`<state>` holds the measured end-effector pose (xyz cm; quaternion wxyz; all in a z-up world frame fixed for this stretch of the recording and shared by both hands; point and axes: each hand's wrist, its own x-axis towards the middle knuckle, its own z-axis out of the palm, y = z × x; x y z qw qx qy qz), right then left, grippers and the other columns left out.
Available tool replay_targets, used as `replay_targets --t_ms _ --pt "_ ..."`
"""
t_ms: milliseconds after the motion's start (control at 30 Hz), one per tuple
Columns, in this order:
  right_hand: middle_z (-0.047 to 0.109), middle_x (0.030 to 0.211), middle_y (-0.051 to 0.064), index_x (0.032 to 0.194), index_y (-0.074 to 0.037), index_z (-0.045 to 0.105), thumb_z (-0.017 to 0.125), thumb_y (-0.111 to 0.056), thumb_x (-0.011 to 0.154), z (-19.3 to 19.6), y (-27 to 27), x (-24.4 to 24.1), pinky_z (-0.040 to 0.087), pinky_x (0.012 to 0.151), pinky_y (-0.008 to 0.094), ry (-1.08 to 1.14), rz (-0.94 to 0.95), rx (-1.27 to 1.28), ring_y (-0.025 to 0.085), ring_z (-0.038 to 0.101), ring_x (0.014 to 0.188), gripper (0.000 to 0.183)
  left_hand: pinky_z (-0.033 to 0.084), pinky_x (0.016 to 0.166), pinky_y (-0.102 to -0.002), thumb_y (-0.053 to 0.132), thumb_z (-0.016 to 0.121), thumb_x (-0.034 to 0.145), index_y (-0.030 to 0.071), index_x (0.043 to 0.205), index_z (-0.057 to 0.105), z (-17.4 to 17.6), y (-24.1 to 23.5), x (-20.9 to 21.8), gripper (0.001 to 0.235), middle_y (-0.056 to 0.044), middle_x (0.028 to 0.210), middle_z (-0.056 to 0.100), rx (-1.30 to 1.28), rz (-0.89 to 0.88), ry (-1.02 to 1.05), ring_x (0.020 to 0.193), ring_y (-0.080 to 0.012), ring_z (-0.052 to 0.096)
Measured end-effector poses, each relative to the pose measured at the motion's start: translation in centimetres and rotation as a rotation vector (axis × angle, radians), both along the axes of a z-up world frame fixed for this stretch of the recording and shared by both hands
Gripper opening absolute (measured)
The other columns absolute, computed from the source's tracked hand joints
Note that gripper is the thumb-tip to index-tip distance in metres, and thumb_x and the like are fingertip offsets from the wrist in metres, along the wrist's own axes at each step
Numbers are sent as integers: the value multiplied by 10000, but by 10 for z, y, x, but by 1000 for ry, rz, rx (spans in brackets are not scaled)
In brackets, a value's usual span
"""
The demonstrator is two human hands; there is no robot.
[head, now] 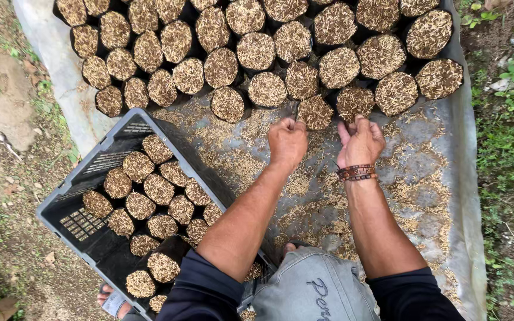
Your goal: The person sits on the ground and transfers small black seedling pots filled with straw-like material from a plastic crate to a plastic sheet on the ground. The person arranges the pots in neat rows on the sheet.
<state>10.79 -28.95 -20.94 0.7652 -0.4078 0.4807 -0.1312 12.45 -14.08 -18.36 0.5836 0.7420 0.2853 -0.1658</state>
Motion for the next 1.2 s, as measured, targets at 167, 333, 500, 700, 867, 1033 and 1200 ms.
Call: replay_targets --t_ms 167,333,500,700,867,1033,1200 --pt "629 819 28 844 -66 631 616 -17 945 -4 2 0 624 981 555 -5 14 -25 123 632 746 113 646 783 -332 19 606 933 64 605 476 -14 -13 -9 355 -56 642 612 -139 130 -62 646 -115 669" --pt "595 789 32 815 -59 623 636 -37 969 -9 9 3 633 963 570 -50 7 -25 134 618 739 156 645 767 -335 6 634 939 29 620 465 -25 -9 -11 362 -26 794 567 -189 126 -128 655 -107 623" --pt "636 789 66 796 -38 635 639 -62 970 -8 17 -1 635 954 549 -31 16 -41 178 664 761 176 554 626 -338 46 671 894 21 621 437 -30 -10 -16 360 -77 769 535 80 -18 -296 652 -136 546" --pt "645 818 100 815 -36 644 662 -115 988 -3 16 2 650 922 525 -22 74 -23 207 673 774 191 481 643 -370 144 722 871 25 631 501 -5 -3 -7 347 -78 770 554 169 -116 -251 674 -174 523" --pt "679 938 83 885 -60 611 652 -182 984 17 -30 -12 672 842 494 118 -15 -175 232 725 848 163 482 626 -327 255 743 884 60 732 595 24 13 -1 287 -70 747 637 -37 -118 125 672 -149 540" --pt "610 1043 54 1093 -89 541 559 -185 1022 -3 -62 6 690 865 443 25 -19 -248 246 755 895 121 606 867 -343 282 772 864 15 986 607 23 16 -4 336 -129 1029 670 -285 -90 105 952 -210 690" --pt "583 1021 154 1074 -39 530 542 -194 1062 -23 -71 9 658 908 494 -66 -4 -175 313 743 916 156 571 1035 -388 252 754 858 -23 1261 557 18 13 -6 526 -175 1299 581 -427 -110 109 1155 -285 657"
